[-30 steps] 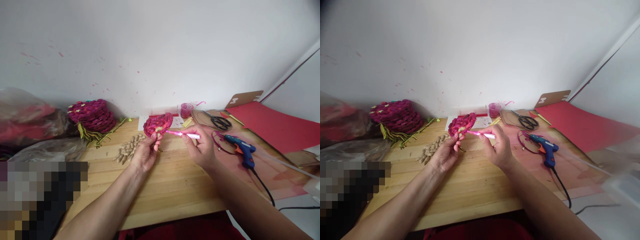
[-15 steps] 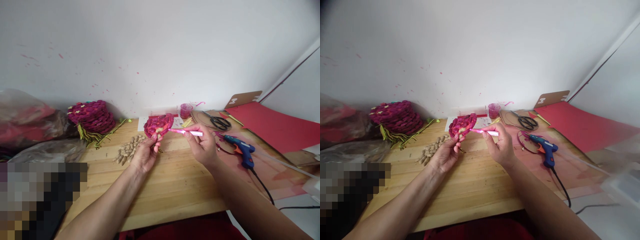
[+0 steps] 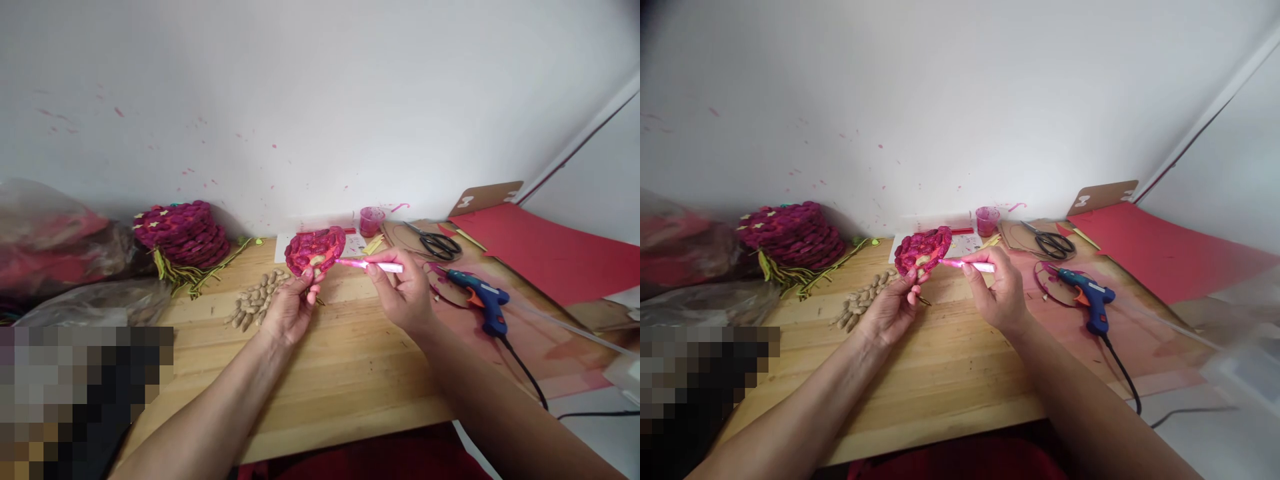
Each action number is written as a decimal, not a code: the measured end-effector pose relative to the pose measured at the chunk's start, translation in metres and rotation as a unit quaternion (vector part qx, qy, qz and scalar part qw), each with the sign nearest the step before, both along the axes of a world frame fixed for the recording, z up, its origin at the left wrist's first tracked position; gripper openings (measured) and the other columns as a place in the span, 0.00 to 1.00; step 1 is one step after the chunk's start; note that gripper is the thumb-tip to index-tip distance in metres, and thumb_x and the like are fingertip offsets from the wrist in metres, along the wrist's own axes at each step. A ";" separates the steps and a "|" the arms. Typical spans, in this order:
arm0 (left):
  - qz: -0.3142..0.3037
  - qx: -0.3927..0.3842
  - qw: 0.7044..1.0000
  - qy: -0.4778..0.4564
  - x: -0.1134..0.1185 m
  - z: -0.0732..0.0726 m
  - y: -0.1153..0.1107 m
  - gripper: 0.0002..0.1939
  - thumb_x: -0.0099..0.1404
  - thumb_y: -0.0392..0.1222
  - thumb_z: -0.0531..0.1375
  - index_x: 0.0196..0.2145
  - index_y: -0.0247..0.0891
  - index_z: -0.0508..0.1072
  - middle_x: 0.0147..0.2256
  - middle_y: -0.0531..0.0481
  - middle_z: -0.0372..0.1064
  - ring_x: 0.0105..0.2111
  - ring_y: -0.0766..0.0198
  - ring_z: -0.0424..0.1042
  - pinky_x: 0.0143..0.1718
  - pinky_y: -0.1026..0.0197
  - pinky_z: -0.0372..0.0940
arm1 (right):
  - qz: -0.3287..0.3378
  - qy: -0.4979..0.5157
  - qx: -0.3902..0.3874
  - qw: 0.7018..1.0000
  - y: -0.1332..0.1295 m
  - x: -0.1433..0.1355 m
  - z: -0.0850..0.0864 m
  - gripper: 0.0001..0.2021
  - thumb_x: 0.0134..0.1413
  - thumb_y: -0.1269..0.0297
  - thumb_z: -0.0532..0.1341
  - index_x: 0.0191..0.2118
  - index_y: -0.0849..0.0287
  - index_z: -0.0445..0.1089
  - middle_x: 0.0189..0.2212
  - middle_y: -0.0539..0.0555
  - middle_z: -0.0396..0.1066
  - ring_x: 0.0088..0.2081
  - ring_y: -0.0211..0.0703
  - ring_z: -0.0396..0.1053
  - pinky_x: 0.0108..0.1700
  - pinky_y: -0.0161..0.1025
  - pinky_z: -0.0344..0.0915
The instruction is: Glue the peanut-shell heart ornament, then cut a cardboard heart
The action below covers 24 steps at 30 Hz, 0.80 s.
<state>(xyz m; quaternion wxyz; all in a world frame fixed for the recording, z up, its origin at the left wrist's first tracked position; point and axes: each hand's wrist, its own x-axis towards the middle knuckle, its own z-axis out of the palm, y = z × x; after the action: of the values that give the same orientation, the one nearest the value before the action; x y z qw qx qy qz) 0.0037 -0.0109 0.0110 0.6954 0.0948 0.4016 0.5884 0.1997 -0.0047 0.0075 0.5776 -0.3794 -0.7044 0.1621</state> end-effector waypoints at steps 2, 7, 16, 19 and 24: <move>-0.002 0.004 1.000 0.004 0.000 -0.001 0.000 0.07 0.70 0.26 0.57 0.34 0.29 0.73 0.28 0.45 0.77 0.16 0.76 0.68 0.15 0.77 0.64 | -0.007 -0.002 0.005 1.000 0.000 -0.001 0.000 0.04 0.62 0.67 0.62 0.42 0.56 0.72 0.37 0.55 0.74 0.41 0.48 0.73 0.45 0.47 0.69; 0.011 -0.004 1.000 0.009 0.001 -0.002 0.001 0.07 0.70 0.26 0.57 0.33 0.29 0.73 0.28 0.45 0.77 0.16 0.76 0.68 0.15 0.78 0.64 | 0.015 -0.004 0.011 1.000 -0.004 -0.004 0.000 0.04 0.62 0.68 0.62 0.42 0.55 0.72 0.36 0.54 0.74 0.39 0.45 0.72 0.43 0.45 0.68; 0.011 0.014 1.000 0.017 0.001 -0.001 0.000 0.08 0.69 0.26 0.57 0.32 0.29 0.74 0.27 0.45 0.77 0.16 0.76 0.68 0.14 0.77 0.63 | 0.012 0.017 -0.009 1.000 -0.002 -0.002 -0.002 0.04 0.63 0.67 0.62 0.43 0.55 0.71 0.37 0.54 0.74 0.39 0.46 0.73 0.44 0.47 0.69; 0.011 0.020 1.000 0.019 0.000 -0.004 0.000 0.08 0.69 0.26 0.58 0.32 0.29 0.74 0.28 0.45 0.77 0.16 0.75 0.68 0.15 0.77 0.64 | 0.011 0.018 -0.010 1.000 -0.002 -0.003 -0.002 0.04 0.62 0.67 0.62 0.43 0.55 0.71 0.37 0.55 0.73 0.40 0.47 0.73 0.44 0.46 0.69; 0.015 0.039 0.999 0.022 0.001 -0.008 0.001 0.08 0.68 0.25 0.58 0.32 0.29 0.75 0.27 0.45 0.77 0.17 0.75 0.68 0.15 0.77 0.63 | 0.034 0.012 -0.007 0.999 -0.006 -0.007 -0.001 0.04 0.62 0.68 0.62 0.43 0.55 0.71 0.37 0.54 0.73 0.38 0.45 0.72 0.43 0.44 0.68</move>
<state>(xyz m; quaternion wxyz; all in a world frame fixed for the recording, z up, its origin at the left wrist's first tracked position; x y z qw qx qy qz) 0.0048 -0.0101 0.0034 0.6735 0.1284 0.3948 0.6115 0.1931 -0.0110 0.0069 0.5774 -0.3571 -0.7091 0.1906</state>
